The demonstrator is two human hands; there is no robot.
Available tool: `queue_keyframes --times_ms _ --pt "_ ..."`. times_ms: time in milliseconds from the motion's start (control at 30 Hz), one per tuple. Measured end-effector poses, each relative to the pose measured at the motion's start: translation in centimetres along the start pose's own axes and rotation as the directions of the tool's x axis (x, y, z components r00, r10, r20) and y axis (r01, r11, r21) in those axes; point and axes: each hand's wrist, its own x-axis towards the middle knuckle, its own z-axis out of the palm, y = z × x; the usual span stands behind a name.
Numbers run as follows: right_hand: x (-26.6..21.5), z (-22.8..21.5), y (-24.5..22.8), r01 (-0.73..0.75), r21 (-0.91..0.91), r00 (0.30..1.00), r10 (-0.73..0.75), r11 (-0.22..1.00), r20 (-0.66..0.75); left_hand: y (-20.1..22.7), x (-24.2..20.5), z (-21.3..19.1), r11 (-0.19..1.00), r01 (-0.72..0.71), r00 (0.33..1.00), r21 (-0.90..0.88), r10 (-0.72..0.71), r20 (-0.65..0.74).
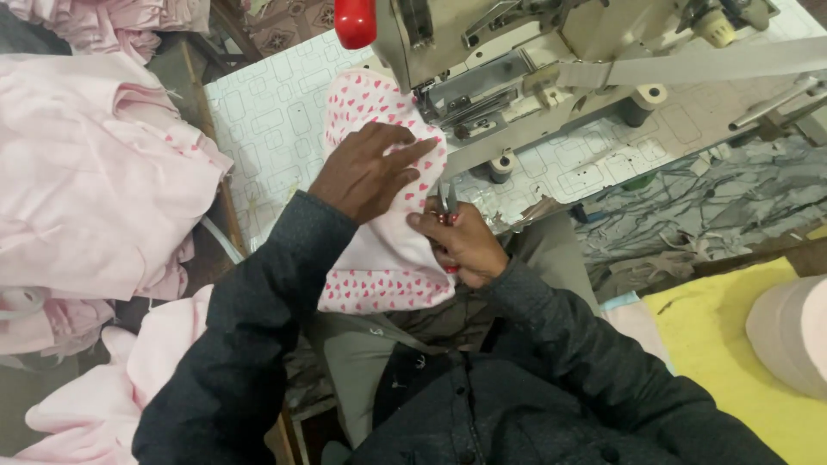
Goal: Trimming excess fabric and threads from garment pieces using scissors at a sewing station
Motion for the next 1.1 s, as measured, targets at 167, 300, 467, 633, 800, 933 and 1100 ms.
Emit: queue_keyframes --times_ms 167,300,467,633,800,933,1100 --pt "-1.2 0.2 -1.0 -0.053 0.096 0.998 0.049 0.994 0.039 -0.8 1.4 -0.8 0.994 -0.03 0.996 0.101 0.021 0.085" --pt "-0.5 -2.0 -2.6 -0.045 0.085 0.999 0.044 0.995 0.013 0.0 0.7 -0.5 0.986 0.002 0.999 0.169 -0.01 0.045" --pt "1.2 -4.8 -5.7 0.057 -0.089 0.996 -0.062 0.994 -0.064 1.6 -0.2 1.5 0.917 0.097 0.993 0.387 -0.066 -0.093" --pt "2.2 -6.3 -7.0 0.157 -0.272 0.983 -0.178 0.949 -0.052 4.7 -1.0 2.2 0.905 0.3 0.95 0.303 -0.254 -0.183" --pt "3.0 -6.3 -6.2 0.184 -0.274 0.976 -0.207 0.944 -0.059 1.0 -0.3 1.6 0.924 0.296 0.952 0.242 -0.265 -0.152" --pt "2.5 -5.9 -5.2 0.201 -0.23 0.975 -0.218 0.952 -0.053 -4.4 -0.1 2.2 0.955 0.24 0.969 0.172 -0.226 -0.096" --pt "3.3 -4.8 -4.7 0.189 -0.223 0.978 -0.204 0.956 -0.047 -6.6 2.8 -0.1 0.979 0.11 0.992 0.169 -0.12 0.047"
